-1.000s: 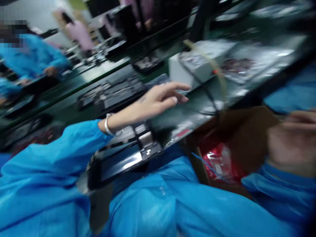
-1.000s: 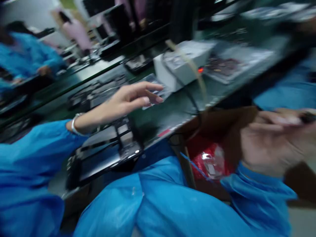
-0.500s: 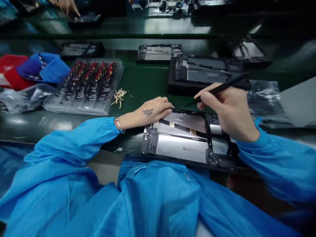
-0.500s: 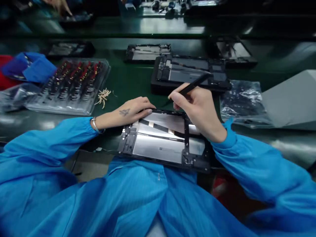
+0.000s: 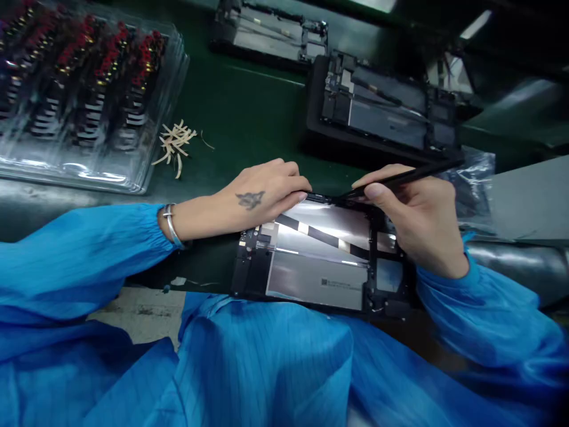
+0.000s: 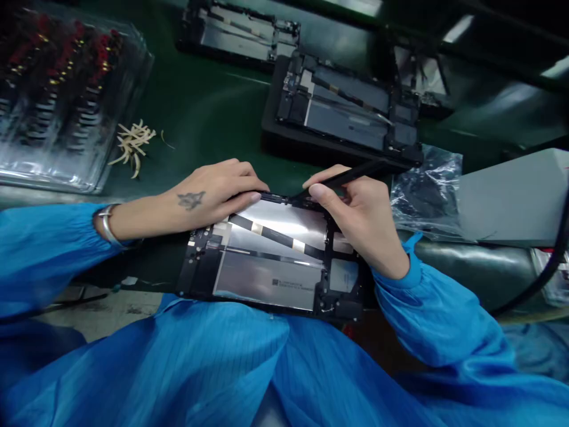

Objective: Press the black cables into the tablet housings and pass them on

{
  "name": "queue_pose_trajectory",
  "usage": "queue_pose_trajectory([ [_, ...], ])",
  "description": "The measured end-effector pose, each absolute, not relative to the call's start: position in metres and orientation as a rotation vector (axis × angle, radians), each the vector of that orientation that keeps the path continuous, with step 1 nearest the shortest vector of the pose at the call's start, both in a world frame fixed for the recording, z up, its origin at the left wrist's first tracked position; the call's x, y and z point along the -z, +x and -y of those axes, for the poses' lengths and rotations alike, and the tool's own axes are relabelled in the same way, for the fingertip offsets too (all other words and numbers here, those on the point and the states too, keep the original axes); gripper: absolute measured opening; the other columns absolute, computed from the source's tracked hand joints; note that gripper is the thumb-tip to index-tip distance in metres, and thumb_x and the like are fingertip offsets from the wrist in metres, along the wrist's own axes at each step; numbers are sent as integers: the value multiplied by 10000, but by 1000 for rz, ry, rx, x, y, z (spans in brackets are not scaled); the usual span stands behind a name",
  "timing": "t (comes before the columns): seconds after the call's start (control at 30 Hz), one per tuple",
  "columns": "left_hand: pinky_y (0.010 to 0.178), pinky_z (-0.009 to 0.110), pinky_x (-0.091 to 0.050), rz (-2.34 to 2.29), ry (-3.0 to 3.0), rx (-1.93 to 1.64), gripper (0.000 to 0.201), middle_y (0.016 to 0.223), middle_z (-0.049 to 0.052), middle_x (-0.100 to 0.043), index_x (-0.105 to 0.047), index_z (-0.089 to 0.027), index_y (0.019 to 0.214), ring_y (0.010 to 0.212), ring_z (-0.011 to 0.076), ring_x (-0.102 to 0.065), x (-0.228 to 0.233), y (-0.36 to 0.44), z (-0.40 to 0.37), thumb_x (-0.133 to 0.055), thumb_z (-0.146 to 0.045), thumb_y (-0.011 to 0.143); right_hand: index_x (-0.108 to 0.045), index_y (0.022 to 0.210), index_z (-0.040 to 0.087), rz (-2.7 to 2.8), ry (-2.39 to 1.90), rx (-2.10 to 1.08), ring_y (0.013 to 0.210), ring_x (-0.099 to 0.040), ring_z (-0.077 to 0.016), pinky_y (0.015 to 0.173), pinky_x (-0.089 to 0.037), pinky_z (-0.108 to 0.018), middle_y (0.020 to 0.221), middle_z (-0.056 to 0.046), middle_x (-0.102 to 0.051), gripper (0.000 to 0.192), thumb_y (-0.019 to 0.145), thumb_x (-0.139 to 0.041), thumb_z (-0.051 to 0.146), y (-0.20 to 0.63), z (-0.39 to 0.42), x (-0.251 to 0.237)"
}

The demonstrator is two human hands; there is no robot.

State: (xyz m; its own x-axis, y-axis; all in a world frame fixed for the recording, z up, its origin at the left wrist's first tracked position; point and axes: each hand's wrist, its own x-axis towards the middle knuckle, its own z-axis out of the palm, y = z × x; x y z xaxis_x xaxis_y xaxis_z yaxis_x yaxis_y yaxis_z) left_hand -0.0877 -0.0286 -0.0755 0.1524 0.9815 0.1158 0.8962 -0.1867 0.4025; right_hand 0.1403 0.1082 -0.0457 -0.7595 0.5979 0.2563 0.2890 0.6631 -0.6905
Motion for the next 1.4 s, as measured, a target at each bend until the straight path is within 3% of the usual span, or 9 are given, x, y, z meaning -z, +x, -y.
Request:
queue_pose_trajectory([
  [0.23,830,323,-463,-1816,2234,-550,379,1108,66,-656,-679,-197,1252,1023,219,-596,79,-90,28,-374,-362,1098,-765,954,297,2394,-671,-944,792,-677,-205,627,-464,-354,944,-3,-750,108,977,-679,358,139,-106,44],
  [1.4,830,340,-482,-1783,2264,-602,399,1116,84,-666,-683,-180,1237,1013,225,-617,82,-94,28,-351,-360,1108,-755,919,305,2347,-689,-964,810,-713,-214,639,-538,-335,906,-1,-743,103,970,-673,339,136,-105,45],
])
